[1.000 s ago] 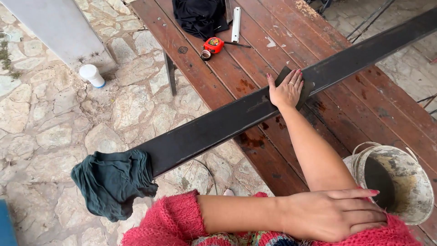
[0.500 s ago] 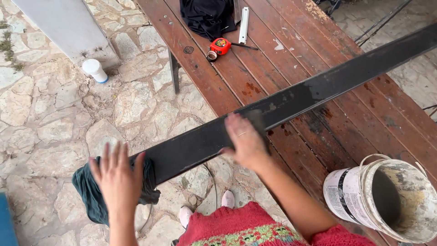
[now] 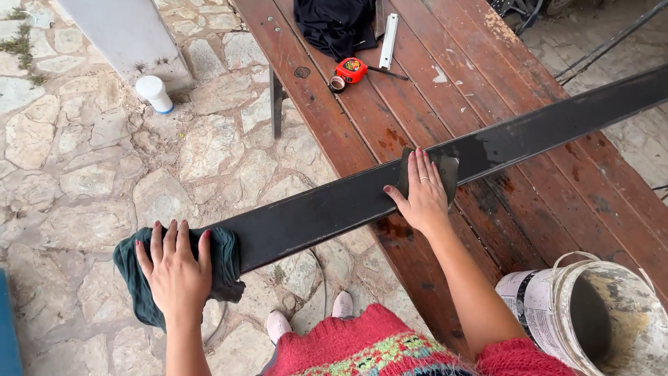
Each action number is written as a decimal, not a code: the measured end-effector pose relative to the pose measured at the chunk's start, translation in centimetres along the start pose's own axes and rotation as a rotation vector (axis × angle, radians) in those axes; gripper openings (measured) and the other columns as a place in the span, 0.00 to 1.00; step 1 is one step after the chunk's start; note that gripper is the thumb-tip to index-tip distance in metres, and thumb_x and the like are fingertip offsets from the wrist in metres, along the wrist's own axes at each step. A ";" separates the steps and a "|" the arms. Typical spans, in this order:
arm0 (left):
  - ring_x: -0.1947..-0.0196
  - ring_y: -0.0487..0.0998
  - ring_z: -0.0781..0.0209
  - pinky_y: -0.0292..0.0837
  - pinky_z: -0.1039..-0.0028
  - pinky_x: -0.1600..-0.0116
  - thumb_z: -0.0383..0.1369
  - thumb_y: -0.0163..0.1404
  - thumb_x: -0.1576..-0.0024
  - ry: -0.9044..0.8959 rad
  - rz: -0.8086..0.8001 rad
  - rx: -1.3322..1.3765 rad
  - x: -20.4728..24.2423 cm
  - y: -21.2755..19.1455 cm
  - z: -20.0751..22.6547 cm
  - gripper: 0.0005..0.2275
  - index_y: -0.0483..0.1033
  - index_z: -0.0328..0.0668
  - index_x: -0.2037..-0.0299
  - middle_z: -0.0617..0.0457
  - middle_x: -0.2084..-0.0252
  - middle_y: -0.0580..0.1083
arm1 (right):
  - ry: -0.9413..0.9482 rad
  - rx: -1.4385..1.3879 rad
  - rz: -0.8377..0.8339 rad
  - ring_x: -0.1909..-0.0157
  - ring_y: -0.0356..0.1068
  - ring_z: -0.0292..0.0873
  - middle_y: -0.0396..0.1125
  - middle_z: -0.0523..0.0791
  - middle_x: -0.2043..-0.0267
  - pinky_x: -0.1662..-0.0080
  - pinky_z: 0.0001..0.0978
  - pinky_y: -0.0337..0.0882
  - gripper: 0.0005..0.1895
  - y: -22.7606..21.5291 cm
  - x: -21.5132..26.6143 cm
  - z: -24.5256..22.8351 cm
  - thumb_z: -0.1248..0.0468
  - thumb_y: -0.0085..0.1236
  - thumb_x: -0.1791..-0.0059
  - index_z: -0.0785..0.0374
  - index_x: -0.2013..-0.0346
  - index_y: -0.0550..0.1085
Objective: Sanding a metal beam with sandpaper and water, then wiping it with a cloth on a wooden table.
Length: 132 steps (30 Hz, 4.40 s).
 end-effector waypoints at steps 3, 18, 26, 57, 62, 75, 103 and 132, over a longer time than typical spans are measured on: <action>0.26 0.66 0.46 0.45 0.51 0.22 0.51 0.39 0.31 -0.022 -0.043 0.029 -0.1 -0.1 0.2 0.26 0.77 0.39 0.36 0.45 0.36 0.76 | -0.275 0.278 -0.168 0.21 0.36 0.55 0.33 0.58 0.20 0.25 0.47 0.38 0.56 0.2 2.2 -10.6 0.25 0.27 0.47 0.72 0.26 0.40; 0.27 0.67 0.47 0.46 0.51 0.22 0.50 0.39 0.30 -0.021 -0.041 0.022 -0.1 0.1 -0.1 0.25 0.77 0.39 0.36 0.46 0.37 0.77 | -0.186 0.007 -0.014 0.18 0.32 0.50 0.30 0.53 0.18 0.24 0.42 0.34 0.57 0.2 0.6 -2.9 0.26 0.25 0.50 0.68 0.23 0.39; 0.28 0.69 0.48 0.49 0.51 0.23 0.49 0.41 0.31 -0.013 -0.009 0.007 0.4 0.2 -0.1 0.24 0.78 0.39 0.38 0.48 0.38 0.77 | -0.322 0.088 -0.188 0.19 0.25 0.53 0.21 0.56 0.19 0.23 0.41 0.29 0.63 -0.2 3.1 -5.4 0.22 0.02 0.56 0.71 0.25 0.31; 0.28 0.70 0.48 0.47 0.53 0.22 0.48 0.42 0.29 0.013 0.027 0.010 0.3 0.2 -0.1 0.23 0.80 0.36 0.39 0.47 0.38 0.79 | -0.147 0.304 -0.222 0.21 0.32 0.58 0.30 0.61 0.20 0.25 0.47 0.35 0.62 -1.5 1.9 -12.9 0.21 0.25 0.49 0.75 0.26 0.38; 0.28 0.70 0.47 0.48 0.52 0.23 0.47 0.43 0.28 0.040 0.054 0.020 -0.1 -0.1 0.0 0.23 0.80 0.34 0.39 0.46 0.39 0.79 | -0.368 -0.005 -0.149 0.19 0.34 0.54 0.32 0.58 0.20 0.24 0.44 0.35 0.60 -2.0 4.9 -17.7 0.26 0.29 0.52 0.73 0.25 0.39; 0.30 0.70 0.54 0.47 0.55 0.22 0.51 0.43 0.29 -0.031 0.024 0.012 0.3 0.7 -0.1 0.22 0.78 0.42 0.41 0.48 0.41 0.78 | -0.637 -0.156 0.072 0.22 0.45 0.62 0.47 0.63 0.24 0.24 0.56 0.43 0.63 3.5 7.3 -24.3 0.20 0.27 0.55 0.73 0.28 0.54; 0.30 0.67 0.53 0.44 0.53 0.23 0.50 0.42 0.31 -0.071 -0.001 0.076 -0.3 -0.3 0.0 0.22 0.77 0.41 0.43 0.48 0.42 0.76 | -0.572 0.021 0.205 0.23 0.48 0.61 0.50 0.65 0.25 0.26 0.52 0.46 0.57 2.8 3.1 -20.5 0.26 0.37 0.50 0.76 0.28 0.55; 0.29 0.67 0.51 0.45 0.50 0.23 0.49 0.41 0.34 -0.014 0.005 0.020 -0.3 0.0 -0.3 0.23 0.75 0.41 0.41 0.48 0.42 0.76 | 0.280 0.005 0.049 0.21 0.40 0.63 0.40 0.67 0.23 0.24 0.55 0.38 0.56 1.6 0.6 -13.6 0.29 0.38 0.47 0.76 0.25 0.46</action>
Point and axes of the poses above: each hand's wrist, its own x-axis away from the middle knuckle, its own y-axis out of the palm, z = x × y, the point moved 5 cm from there along -x, towards the middle knuckle
